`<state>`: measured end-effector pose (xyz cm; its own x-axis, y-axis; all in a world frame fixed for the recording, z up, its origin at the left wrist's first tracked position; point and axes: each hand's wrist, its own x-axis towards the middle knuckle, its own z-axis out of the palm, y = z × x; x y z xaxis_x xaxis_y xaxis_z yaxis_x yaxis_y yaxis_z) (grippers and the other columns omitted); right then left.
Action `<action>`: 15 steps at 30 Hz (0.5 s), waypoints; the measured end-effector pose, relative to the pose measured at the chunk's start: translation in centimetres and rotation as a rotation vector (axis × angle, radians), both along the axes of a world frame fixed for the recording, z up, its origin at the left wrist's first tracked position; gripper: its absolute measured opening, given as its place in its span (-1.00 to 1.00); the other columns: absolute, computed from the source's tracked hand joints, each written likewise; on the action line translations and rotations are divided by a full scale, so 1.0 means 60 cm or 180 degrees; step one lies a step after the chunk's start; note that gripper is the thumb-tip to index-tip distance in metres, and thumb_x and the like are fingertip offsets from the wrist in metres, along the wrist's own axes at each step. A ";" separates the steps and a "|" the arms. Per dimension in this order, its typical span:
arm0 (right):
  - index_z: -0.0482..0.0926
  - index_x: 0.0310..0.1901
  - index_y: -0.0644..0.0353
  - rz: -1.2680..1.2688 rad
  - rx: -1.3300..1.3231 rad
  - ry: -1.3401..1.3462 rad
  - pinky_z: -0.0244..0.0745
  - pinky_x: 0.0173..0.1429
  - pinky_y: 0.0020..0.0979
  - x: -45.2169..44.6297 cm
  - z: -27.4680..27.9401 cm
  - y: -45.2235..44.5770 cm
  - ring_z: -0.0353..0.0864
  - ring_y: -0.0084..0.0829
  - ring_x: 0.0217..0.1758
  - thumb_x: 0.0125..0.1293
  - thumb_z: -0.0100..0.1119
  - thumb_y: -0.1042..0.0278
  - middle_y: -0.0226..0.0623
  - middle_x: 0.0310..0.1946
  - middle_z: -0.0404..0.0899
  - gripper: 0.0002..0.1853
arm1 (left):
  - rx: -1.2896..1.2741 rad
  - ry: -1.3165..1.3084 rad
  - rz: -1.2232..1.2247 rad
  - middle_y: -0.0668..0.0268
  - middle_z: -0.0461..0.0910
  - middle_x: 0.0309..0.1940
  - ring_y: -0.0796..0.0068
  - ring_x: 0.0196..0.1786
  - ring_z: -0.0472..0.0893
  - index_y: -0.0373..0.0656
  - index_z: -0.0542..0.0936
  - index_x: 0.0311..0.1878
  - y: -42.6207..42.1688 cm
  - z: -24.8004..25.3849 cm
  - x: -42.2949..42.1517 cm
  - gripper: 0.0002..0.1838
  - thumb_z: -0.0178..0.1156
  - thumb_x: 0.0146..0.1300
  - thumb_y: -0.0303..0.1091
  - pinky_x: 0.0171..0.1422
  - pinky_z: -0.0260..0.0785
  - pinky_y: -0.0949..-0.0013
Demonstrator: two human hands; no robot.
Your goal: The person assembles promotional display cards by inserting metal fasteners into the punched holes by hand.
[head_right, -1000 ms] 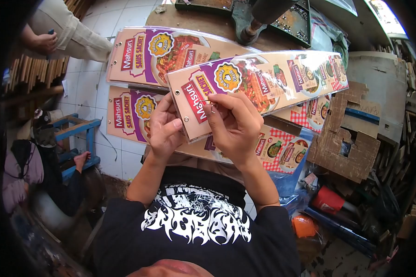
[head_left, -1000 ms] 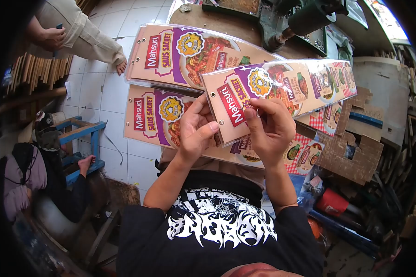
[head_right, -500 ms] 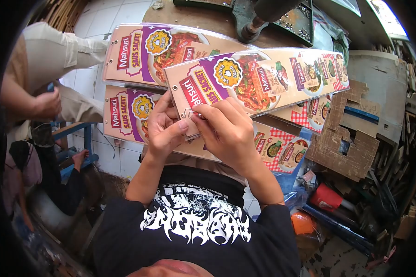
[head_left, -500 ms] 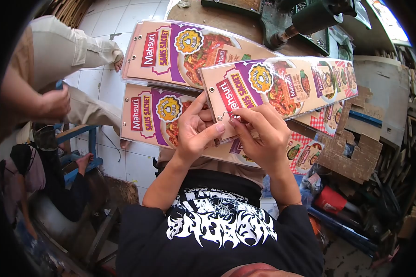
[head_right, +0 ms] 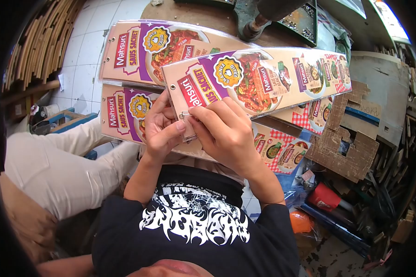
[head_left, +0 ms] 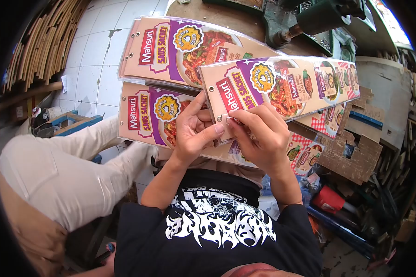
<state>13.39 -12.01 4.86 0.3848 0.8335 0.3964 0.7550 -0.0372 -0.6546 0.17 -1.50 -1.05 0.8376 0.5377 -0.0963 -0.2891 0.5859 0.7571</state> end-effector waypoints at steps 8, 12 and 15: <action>0.63 -0.21 0.26 0.0127 0.0183 -0.0513 0.40 -0.34 -0.29 0.002 -0.010 0.002 0.44 -0.30 -0.48 -0.02 0.39 0.59 -0.33 -0.49 0.47 -0.73 | -0.0008 0.0051 -0.0051 -0.01 0.66 -0.07 0.60 -0.22 0.65 -0.39 0.00 0.51 0.005 0.006 -0.001 -0.15 0.20 0.21 -0.55 -0.19 0.46 0.63; 0.62 -0.20 0.35 0.0272 0.0180 -0.0887 0.32 -0.42 -0.34 0.000 -0.006 0.000 0.37 -0.36 -0.52 -0.13 0.31 0.62 -0.35 -0.54 0.36 -0.66 | 0.0050 0.0029 0.0007 0.01 0.67 -0.10 0.60 -0.22 0.65 -0.39 0.03 0.51 0.004 0.004 -0.002 -0.16 0.22 0.21 -0.55 -0.19 0.45 0.63; 0.61 -0.19 0.40 0.0395 0.0084 -0.1175 0.30 -0.43 -0.35 -0.004 0.000 -0.005 0.34 -0.39 -0.53 -0.17 0.24 0.59 -0.35 -0.55 0.31 -0.63 | 0.0083 -0.0040 -0.0047 0.02 0.68 -0.12 0.60 -0.22 0.65 -0.37 0.04 0.51 0.004 -0.002 -0.005 -0.18 0.22 0.23 -0.56 -0.19 0.45 0.62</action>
